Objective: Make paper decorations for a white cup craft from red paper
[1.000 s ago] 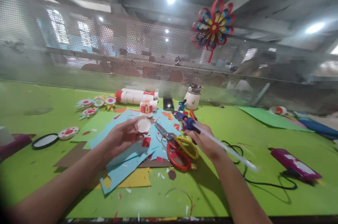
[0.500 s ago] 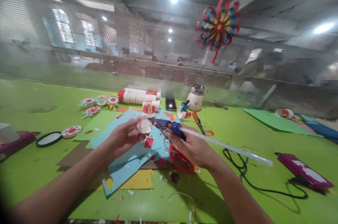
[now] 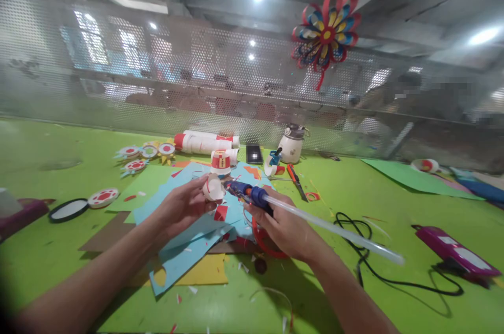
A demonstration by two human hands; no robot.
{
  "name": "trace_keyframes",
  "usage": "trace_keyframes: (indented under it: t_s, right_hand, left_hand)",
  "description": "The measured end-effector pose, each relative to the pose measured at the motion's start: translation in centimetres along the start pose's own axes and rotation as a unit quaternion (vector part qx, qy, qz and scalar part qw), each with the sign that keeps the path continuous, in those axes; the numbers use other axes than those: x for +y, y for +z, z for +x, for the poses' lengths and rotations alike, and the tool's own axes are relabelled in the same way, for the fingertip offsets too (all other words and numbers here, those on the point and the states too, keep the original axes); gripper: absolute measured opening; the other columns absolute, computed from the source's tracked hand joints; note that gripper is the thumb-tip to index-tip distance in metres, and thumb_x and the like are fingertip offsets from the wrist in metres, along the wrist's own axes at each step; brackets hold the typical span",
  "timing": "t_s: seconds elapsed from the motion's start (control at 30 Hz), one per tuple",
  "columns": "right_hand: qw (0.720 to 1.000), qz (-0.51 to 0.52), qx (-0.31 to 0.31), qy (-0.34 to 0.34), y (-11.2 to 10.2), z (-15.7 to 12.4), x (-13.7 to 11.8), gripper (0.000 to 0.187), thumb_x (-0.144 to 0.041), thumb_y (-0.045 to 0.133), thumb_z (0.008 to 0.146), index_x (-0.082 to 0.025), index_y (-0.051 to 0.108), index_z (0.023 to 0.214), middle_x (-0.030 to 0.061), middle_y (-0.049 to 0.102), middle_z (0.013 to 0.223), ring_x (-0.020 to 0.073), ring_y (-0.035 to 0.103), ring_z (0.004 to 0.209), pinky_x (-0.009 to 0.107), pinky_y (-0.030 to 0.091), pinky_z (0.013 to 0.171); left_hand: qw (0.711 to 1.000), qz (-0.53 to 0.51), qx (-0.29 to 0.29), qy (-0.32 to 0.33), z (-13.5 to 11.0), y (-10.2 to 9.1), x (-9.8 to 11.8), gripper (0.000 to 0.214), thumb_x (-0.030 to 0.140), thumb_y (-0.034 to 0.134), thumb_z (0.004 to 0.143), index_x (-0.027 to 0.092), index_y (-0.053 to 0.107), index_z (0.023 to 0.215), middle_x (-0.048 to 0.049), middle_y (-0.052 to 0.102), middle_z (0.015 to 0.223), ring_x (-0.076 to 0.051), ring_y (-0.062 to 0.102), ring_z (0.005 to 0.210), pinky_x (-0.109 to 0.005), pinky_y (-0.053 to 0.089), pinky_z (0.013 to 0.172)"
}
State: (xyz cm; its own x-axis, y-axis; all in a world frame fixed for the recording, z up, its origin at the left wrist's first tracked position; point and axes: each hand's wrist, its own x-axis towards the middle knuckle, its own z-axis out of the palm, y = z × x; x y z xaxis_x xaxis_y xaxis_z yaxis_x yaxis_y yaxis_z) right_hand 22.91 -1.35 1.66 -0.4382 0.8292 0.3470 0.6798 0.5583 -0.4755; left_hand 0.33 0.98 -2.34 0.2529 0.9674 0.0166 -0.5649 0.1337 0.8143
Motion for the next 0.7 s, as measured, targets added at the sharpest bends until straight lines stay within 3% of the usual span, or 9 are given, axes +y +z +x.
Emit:
trace_keyframes:
  t_s: [0.13,0.37,0.7]
  right_hand:
    - [1.000,0.003,0.005,0.008,0.23,-0.07,-0.17,0.035,-0.045,0.040,0.092,-0.017,0.060,0.086,0.0042,0.065,0.078,0.0166,0.057,0.067,0.028,0.046,0.062]
    - [0.999,0.035,0.022,-0.028,0.47,-0.29,-0.34,0.027,-0.038,0.043,0.092,-0.017,0.059,0.087,0.0071,0.064,0.087,0.0184,0.057,0.076,0.031,0.046,0.068]
    - [0.998,0.036,0.039,-0.039,0.71,-0.60,-0.34,0.029,-0.038,0.043,0.092,-0.016,0.059,0.083,0.0052,0.062,0.080,0.0162,0.052,0.070,0.031,0.043,0.066]
  left_hand:
    - [1.000,0.012,-0.003,-0.001,-0.15,0.20,0.19,0.030,0.034,0.063,0.080,0.013,0.065,0.101,-0.0085,0.064,0.093,-0.015,0.060,0.077,-0.025,0.048,0.068]
    - [0.998,0.028,-0.042,0.022,-0.30,0.18,0.10,0.024,0.033,0.061,0.081,0.015,0.064,0.098,-0.0074,0.062,0.094,-0.016,0.058,0.084,-0.027,0.047,0.072]
    - [0.997,0.022,-0.072,0.030,-0.30,0.32,0.00,0.016,0.029,0.060,0.083,0.016,0.062,0.091,-0.0064,0.061,0.091,-0.014,0.056,0.079,-0.026,0.045,0.068]
